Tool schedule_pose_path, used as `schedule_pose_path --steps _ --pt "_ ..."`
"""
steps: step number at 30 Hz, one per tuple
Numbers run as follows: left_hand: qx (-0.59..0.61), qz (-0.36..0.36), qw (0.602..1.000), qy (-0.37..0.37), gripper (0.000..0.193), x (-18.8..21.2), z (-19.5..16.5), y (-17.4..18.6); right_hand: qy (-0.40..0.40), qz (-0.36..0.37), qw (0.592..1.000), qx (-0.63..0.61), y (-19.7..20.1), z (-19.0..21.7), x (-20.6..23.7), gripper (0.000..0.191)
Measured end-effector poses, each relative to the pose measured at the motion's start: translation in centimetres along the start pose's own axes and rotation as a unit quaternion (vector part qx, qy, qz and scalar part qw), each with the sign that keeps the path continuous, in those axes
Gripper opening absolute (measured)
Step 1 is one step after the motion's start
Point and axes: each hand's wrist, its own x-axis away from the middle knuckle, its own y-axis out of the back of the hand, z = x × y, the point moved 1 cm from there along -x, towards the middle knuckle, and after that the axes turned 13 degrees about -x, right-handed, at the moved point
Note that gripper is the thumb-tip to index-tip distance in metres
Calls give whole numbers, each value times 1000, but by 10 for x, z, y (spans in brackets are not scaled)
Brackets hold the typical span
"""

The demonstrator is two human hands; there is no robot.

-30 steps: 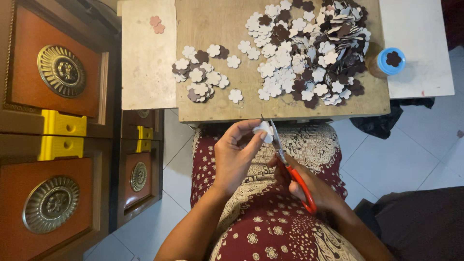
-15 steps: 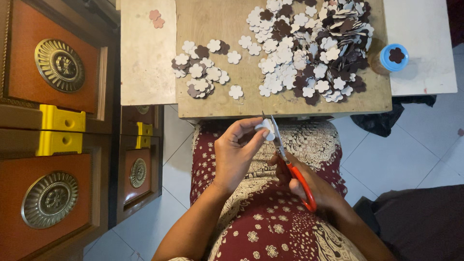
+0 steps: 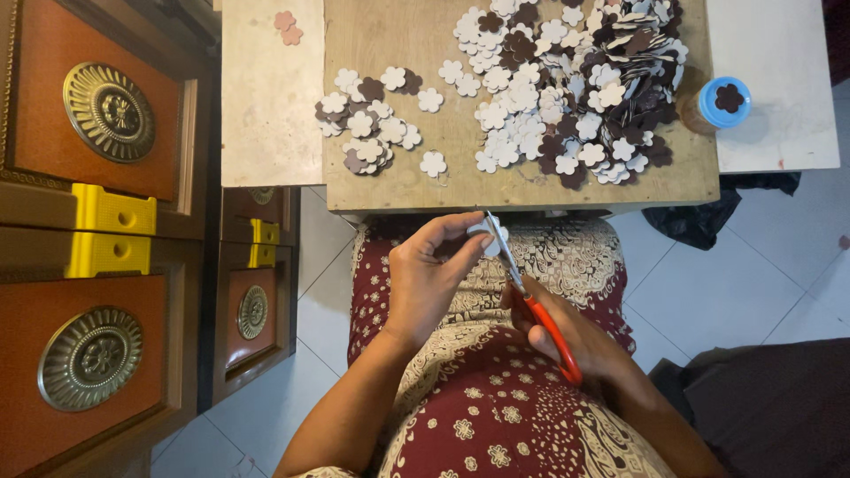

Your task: The person trims the edges of small white flower-shaped paper cutouts using red-handled scissors. They pick up each piece, trim it, and place it back on the table among other cutouts.

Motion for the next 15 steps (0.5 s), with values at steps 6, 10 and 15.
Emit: schedule_pose_path --steps 6,10,15 --pt "0 9 1000 -13 26 -2 -2 0 1 -19 1000 -1 -2 -6 -1 105" --pt "8 12 1000 -9 26 -3 0 0 -12 -40 999 6 -1 -4 1 103" --pt "22 0 1000 -21 24 -5 5 -2 -10 -33 999 0 1 -3 0 102"
